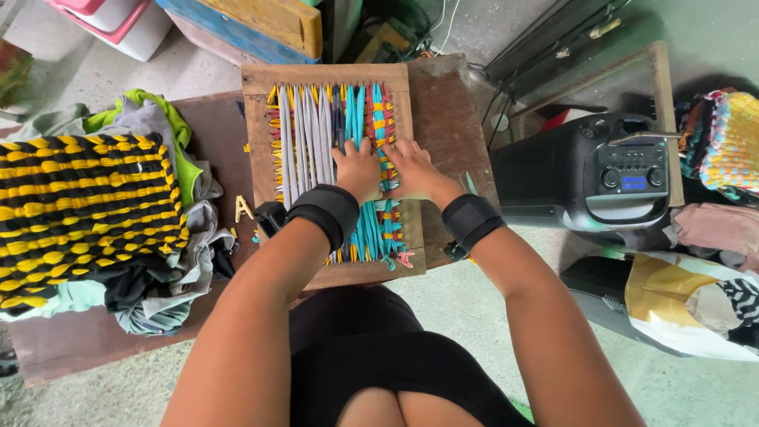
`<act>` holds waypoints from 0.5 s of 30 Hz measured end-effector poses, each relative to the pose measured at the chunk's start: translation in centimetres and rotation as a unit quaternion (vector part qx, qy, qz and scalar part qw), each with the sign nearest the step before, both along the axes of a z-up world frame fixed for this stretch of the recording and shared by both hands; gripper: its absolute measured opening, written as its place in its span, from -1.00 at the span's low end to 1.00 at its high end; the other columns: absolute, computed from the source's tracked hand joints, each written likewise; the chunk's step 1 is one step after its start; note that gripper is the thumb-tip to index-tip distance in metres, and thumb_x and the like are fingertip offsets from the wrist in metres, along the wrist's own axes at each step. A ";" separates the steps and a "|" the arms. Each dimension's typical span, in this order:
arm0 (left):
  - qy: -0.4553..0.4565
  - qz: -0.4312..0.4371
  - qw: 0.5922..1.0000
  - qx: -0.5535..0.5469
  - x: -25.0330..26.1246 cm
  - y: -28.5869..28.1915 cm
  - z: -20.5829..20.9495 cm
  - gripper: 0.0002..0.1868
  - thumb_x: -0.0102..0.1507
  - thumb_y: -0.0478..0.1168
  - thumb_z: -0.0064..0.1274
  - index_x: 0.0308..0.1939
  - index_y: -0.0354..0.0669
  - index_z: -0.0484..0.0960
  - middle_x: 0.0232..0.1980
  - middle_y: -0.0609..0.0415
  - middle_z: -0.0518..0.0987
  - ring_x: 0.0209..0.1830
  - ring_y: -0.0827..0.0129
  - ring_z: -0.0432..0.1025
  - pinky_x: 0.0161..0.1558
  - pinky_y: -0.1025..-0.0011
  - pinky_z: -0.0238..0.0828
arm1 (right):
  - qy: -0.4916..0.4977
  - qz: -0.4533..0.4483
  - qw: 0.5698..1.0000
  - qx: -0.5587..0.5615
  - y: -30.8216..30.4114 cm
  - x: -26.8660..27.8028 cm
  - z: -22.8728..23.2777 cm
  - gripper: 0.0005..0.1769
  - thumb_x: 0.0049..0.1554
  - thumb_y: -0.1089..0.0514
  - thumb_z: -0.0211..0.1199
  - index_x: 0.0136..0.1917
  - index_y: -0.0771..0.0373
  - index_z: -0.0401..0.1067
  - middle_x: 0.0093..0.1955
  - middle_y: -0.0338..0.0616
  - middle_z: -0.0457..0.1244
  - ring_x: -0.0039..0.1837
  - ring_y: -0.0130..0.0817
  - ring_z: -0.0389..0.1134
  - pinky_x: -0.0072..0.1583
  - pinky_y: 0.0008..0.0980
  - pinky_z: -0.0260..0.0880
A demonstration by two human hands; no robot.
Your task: Weaving strips of fabric through a small wooden loom to create a rug.
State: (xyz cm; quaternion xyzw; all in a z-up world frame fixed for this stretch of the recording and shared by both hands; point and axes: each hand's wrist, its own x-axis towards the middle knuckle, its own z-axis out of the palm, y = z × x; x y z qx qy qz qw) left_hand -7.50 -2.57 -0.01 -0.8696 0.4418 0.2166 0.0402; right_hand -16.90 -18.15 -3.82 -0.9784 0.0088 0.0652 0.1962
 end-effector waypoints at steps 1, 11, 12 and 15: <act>0.001 0.001 1.000 0.000 0.0 0.1 -1.3 -0.04 -0.11 0.24 0.43 0.29 -0.05 0.54 0.38 0.05 0.30 0.35 -0.10 0.16 0.23 -0.25 0.09 | 0.001 0.001 1.000 0.000 0.0 0.2 0.2 0.27 -0.39 -0.06 0.63 0.50 0.20 0.13 0.40 0.14 0.05 0.46 0.19 0.04 0.33 0.11 0.14; 0.019 -0.076 0.994 0.077 -1.1 2.1 2.8 0.08 0.02 0.25 0.35 0.49 -0.15 0.29 0.65 -0.11 -0.08 0.57 -0.23 -0.12 0.28 -0.53 -0.11 | 0.029 0.005 1.000 0.007 1.4 -1.2 1.5 0.31 -0.30 -0.13 0.63 0.58 0.18 0.06 0.43 0.17 0.01 0.51 0.21 0.00 0.40 0.10 0.10; -0.008 -0.077 0.995 0.070 -1.4 2.0 1.6 0.11 -0.01 0.23 0.37 0.50 -0.12 0.27 0.68 -0.09 -0.14 0.61 -0.23 -0.17 0.27 -0.60 -0.11 | 0.019 0.007 1.000 0.003 1.8 -1.6 1.9 0.36 -0.31 -0.16 0.65 0.60 0.20 0.01 0.45 0.21 -0.03 0.52 0.24 -0.03 0.41 0.12 0.09; -0.020 -0.071 0.995 0.064 -1.3 2.0 0.0 0.15 -0.03 0.09 0.40 0.55 -0.14 0.21 0.68 -0.05 -0.15 0.60 -0.21 -0.18 0.22 -0.65 -0.14 | 0.091 -0.023 0.994 -0.056 3.4 -2.6 3.4 0.39 -0.33 -0.18 0.65 0.61 0.12 -0.01 0.54 0.18 -0.10 0.57 0.20 -0.07 0.40 0.14 0.08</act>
